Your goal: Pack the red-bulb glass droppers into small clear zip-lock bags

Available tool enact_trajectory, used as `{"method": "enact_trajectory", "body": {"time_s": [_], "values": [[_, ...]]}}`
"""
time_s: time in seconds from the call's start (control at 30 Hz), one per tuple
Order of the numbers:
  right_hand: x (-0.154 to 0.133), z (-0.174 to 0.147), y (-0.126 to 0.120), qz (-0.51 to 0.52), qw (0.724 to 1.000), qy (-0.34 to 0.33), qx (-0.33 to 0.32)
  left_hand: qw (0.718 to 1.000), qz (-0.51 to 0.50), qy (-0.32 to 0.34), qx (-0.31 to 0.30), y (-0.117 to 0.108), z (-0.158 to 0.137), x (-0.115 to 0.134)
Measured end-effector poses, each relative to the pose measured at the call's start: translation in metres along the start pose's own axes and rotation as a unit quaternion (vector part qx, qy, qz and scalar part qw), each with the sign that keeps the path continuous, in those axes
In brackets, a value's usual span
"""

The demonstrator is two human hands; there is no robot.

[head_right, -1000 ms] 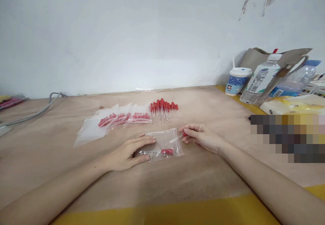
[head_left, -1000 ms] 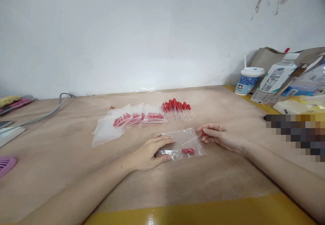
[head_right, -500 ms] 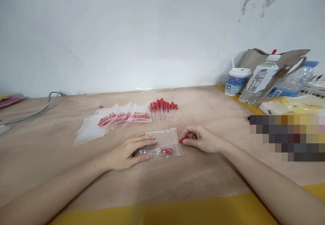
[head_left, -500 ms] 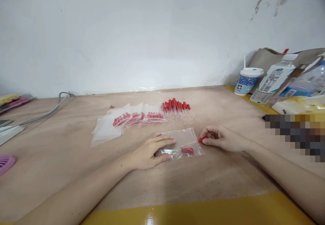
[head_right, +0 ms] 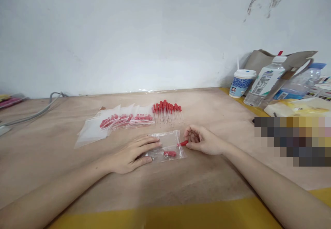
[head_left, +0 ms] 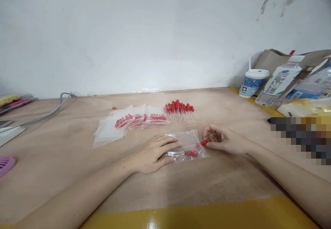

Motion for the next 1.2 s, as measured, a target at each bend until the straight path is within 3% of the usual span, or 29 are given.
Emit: {"method": "enact_trajectory", "body": {"time_s": [0.47,0.7,1.0,1.1,1.2], "values": [[-0.005,0.016,0.023,0.084,0.996,-0.002,0.028,1.0,-0.001,0.0,0.009,0.001,0.0,0.0],[-0.01,0.007,0.022,0.103,0.992,0.056,-0.043,1.0,-0.002,0.002,0.008,0.0,0.0,0.0],[-0.002,0.014,0.019,0.171,0.975,0.124,0.076,0.999,-0.024,-0.014,0.022,0.003,-0.001,-0.001],[0.007,0.018,0.007,0.109,0.979,0.128,0.114,0.996,-0.039,-0.032,0.076,0.004,-0.002,-0.003],[0.012,0.031,-0.018,0.02,0.971,0.132,0.199,0.991,-0.052,-0.04,0.117,0.002,-0.003,-0.003]]}}
Point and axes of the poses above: each hand's wrist, its own z-axis towards the middle knuckle, its own y-axis out of the palm, x = y × z, the point moved 2 cm from there along z, towards the middle knuckle, and after that the axes turned 9 degrees about -x, right-handed, at the moved point
